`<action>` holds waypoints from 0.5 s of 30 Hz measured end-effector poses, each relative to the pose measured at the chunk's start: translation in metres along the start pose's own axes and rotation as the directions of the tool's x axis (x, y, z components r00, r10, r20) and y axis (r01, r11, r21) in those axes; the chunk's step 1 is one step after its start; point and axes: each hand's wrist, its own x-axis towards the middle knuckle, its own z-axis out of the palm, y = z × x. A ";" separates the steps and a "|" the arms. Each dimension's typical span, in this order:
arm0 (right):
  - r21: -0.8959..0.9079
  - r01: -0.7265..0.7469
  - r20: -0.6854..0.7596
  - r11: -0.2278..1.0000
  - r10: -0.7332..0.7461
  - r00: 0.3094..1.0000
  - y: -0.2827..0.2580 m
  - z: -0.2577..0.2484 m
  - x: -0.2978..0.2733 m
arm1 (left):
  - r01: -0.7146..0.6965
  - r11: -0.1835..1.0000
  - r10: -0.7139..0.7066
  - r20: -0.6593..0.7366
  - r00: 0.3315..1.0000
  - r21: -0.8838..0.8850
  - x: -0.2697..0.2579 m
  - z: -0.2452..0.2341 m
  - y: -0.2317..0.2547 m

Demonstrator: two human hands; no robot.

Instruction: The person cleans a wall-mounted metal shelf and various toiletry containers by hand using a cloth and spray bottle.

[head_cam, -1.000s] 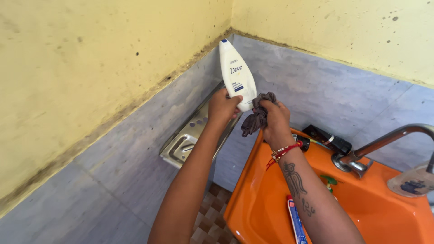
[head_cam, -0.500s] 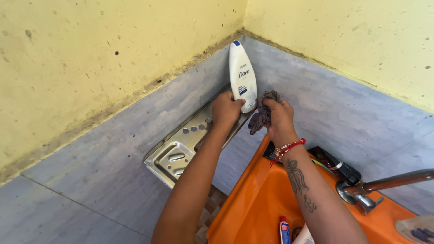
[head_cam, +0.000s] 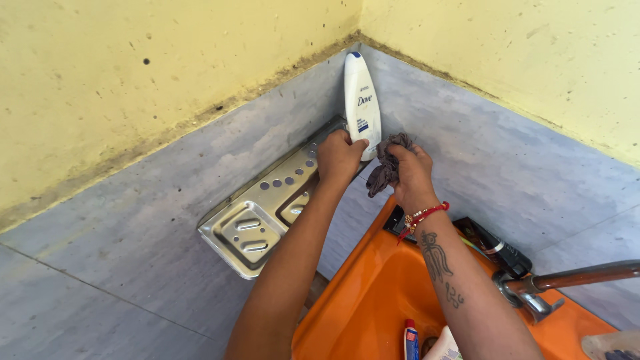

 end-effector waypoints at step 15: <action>0.083 0.010 -0.040 0.997 -0.006 0.999 -0.002 -0.013 -0.011 | 0.050 0.996 -0.034 -0.212 0.977 0.071 -0.018 0.000 0.012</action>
